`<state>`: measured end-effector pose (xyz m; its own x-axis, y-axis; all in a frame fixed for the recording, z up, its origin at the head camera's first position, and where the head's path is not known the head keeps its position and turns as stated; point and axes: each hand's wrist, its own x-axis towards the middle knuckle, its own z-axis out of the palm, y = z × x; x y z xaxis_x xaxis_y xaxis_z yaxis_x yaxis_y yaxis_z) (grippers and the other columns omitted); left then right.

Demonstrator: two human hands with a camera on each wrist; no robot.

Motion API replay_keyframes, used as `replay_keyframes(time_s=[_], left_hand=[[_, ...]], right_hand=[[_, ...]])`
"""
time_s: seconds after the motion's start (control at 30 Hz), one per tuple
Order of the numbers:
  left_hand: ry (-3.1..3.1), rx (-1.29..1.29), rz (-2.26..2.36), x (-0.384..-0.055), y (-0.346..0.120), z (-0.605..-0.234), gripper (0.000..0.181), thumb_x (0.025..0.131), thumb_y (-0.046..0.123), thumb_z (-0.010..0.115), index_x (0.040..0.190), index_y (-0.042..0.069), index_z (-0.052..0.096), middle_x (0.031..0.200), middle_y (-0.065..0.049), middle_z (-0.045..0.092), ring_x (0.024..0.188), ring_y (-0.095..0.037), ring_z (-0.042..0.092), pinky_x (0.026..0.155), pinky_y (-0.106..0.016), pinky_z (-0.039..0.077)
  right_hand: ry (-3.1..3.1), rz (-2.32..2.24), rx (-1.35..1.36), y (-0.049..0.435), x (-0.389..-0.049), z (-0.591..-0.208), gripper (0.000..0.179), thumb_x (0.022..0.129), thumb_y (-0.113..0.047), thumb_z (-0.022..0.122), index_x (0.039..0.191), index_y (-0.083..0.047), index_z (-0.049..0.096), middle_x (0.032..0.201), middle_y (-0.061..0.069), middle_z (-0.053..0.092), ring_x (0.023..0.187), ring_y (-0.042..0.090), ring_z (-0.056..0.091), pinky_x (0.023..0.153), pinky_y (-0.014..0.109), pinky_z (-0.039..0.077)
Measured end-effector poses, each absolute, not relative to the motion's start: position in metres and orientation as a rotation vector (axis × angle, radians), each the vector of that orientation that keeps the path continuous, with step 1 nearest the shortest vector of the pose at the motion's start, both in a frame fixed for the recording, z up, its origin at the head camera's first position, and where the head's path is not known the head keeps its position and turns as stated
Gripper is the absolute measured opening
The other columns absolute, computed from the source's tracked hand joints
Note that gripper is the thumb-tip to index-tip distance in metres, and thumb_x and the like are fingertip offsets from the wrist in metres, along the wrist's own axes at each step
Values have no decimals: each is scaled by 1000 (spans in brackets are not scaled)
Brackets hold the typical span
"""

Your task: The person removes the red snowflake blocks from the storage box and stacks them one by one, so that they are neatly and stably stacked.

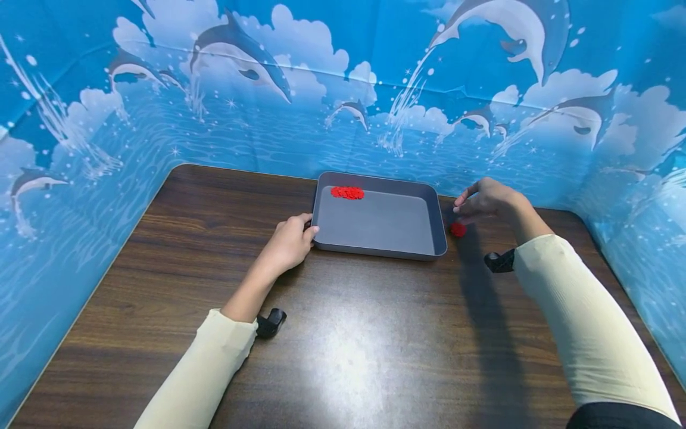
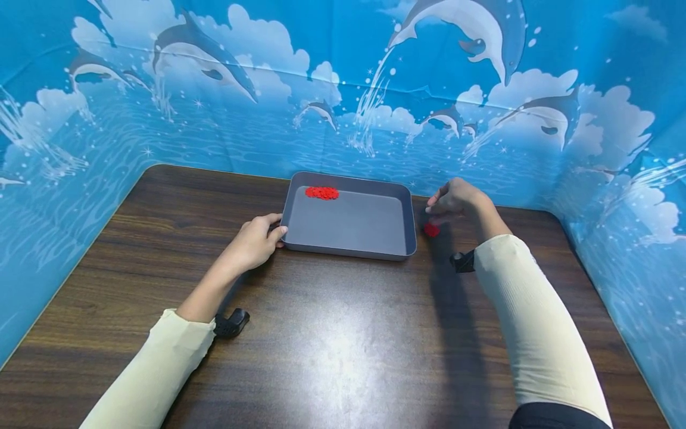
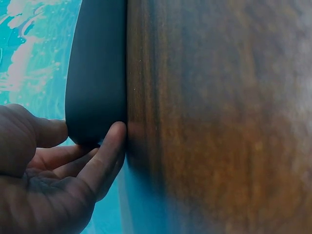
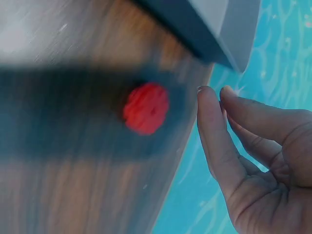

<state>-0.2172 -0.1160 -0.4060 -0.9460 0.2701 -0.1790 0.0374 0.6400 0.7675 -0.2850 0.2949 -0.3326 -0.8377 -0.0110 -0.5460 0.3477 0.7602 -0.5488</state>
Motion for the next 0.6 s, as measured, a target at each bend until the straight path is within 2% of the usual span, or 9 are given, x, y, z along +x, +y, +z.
replay_keyframes(time_s=[0.1, 0.27, 0.43, 0.6], left_hand=[[2587, 244, 1196, -217, -117, -407, 54, 118, 19, 42, 165, -7, 34, 154, -30, 56, 121, -35, 72, 96, -44, 62], [2590, 236, 1203, -217, -117, -407, 53, 118, 18, 43, 164, -7, 35, 155, -30, 56, 123, -34, 71, 97, -43, 62], [2605, 239, 1187, -218, -117, -407, 54, 118, 20, 44, 164, -6, 35, 153, -27, 58, 112, -30, 72, 89, -41, 61], [2594, 242, 1194, -217, -118, -408, 54, 118, 21, 44, 165, -5, 35, 152, -27, 59, 109, -29, 72, 87, -39, 60]], right_hand=[[2452, -878, 195, 279, -290, -329, 25, 109, -5, 62, 129, 10, 62, 107, 17, 78, 86, 16, 80, 98, 50, 62], [2474, -853, 151, 252, -301, -322, 24, 107, -8, 68, 125, 7, 65, 98, 11, 79, 81, 13, 79, 94, 46, 64], [2465, -808, 69, 229, -310, -318, 28, 106, -12, 70, 128, 6, 67, 96, 9, 81, 83, 13, 79, 94, 44, 63], [2393, -877, 81, 204, -317, -323, 36, 106, -12, 69, 138, 4, 64, 121, 18, 76, 96, 17, 80, 106, 49, 58]])
